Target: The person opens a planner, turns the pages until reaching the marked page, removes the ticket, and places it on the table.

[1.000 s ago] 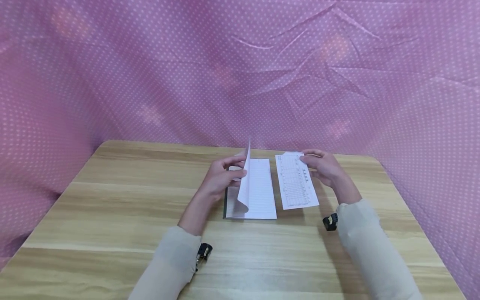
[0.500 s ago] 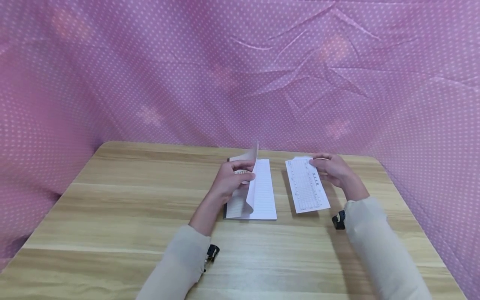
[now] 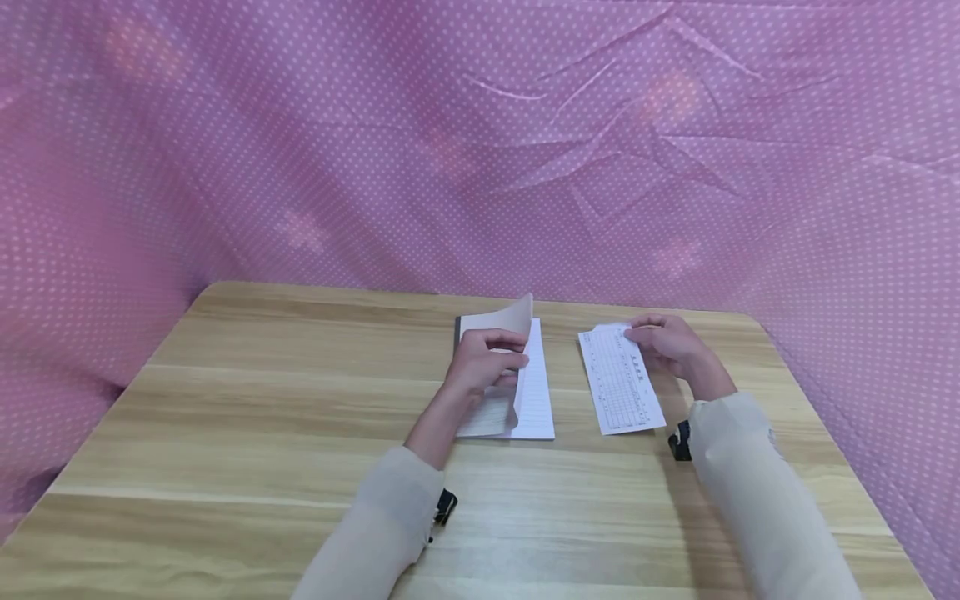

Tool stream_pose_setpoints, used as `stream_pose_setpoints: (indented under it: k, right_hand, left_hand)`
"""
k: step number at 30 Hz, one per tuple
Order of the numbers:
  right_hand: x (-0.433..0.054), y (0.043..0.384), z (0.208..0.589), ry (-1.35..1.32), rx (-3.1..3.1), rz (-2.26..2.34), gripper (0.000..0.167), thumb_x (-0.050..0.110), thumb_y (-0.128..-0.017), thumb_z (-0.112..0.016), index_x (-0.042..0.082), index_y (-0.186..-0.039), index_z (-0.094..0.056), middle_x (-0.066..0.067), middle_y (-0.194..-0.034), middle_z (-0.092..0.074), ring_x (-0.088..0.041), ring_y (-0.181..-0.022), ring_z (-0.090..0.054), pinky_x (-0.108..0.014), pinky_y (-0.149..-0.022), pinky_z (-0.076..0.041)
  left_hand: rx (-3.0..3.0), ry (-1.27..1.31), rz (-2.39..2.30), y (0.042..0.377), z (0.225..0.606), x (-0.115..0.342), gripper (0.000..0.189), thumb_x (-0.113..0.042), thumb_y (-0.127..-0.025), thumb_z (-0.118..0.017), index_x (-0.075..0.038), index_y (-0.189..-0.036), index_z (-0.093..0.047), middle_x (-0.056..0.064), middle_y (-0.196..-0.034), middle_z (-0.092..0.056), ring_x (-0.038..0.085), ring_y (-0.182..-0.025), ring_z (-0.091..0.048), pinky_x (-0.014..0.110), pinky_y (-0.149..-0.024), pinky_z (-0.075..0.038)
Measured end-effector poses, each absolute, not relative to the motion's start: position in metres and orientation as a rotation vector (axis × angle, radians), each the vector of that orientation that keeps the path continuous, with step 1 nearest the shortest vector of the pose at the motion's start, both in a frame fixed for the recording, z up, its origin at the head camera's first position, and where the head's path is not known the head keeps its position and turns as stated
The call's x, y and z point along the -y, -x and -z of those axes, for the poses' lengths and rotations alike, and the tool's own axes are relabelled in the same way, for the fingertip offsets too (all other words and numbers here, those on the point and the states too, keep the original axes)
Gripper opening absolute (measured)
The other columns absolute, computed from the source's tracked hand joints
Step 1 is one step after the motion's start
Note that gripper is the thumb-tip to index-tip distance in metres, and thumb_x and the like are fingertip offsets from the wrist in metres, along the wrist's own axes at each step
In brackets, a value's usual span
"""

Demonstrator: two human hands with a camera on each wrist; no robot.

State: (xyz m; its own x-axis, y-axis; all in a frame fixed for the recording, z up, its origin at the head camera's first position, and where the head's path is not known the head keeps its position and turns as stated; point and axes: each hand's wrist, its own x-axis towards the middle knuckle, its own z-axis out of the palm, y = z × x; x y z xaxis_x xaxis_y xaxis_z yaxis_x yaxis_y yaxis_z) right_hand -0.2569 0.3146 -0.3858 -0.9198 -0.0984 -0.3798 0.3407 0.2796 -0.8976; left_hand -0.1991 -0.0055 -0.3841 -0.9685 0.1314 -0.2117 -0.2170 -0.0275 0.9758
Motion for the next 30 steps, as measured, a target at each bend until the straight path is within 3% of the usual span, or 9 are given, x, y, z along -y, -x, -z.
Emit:
stream_pose_setpoints:
  k: [7, 14, 20, 30]
  right_hand:
    - [-0.319, 0.259, 0.392, -0.275, -2.247, 1.617, 0.035, 0.010, -0.102, -0.060, -0.005, -0.131, -0.049, -0.002, -0.096, -0.068, -0.012, -0.084, -0.067, -0.026, -0.077, -0.058]
    - [-0.323, 0.259, 0.396, -0.296, -2.402, 1.499, 0.035, 0.012, -0.102, -0.060, -0.006, -0.131, -0.052, -0.007, -0.105, -0.064, -0.012, -0.085, -0.062, -0.023, -0.072, -0.053]
    - [-0.323, 0.260, 0.397, -0.300, -2.532, 1.339, 0.032, 0.010, -0.101, -0.060, -0.006, -0.128, -0.056, -0.008, -0.101, -0.061, -0.014, -0.078, -0.054, -0.022, -0.063, -0.045]
    - [-0.323, 0.269, 0.409, -0.254, -2.601, 1.281, 0.023, 0.005, -0.100, -0.059, -0.009, -0.119, -0.059, -0.016, -0.109, -0.058, -0.014, -0.075, -0.054, -0.021, -0.060, -0.048]
  left_hand:
    - [-2.035, 0.141, -2.034, 0.198, 0.390, -0.006, 0.034, 0.008, -0.078, -0.077, 0.003, -0.112, -0.074, 0.008, -0.095, -0.071, 0.015, -0.071, -0.066, 0.030, -0.064, -0.061]
    - [-2.075, 0.172, -1.998, 0.196, 0.392, -0.015, 0.030, 0.008, -0.077, -0.079, 0.002, -0.106, -0.076, 0.008, -0.094, -0.073, 0.015, -0.075, -0.068, 0.029, -0.061, -0.061]
    - [-2.140, 0.198, -1.942, 0.195, 0.393, -0.022, 0.027, 0.009, -0.075, -0.079, -0.001, -0.100, -0.077, 0.005, -0.089, -0.073, 0.017, -0.078, -0.069, 0.030, -0.061, -0.061]
    - [-2.172, 0.242, -1.901, 0.197, 0.400, -0.027, 0.025, 0.009, -0.075, -0.080, -0.004, -0.096, -0.079, 0.004, -0.088, -0.074, 0.018, -0.077, -0.071, 0.029, -0.062, -0.061]
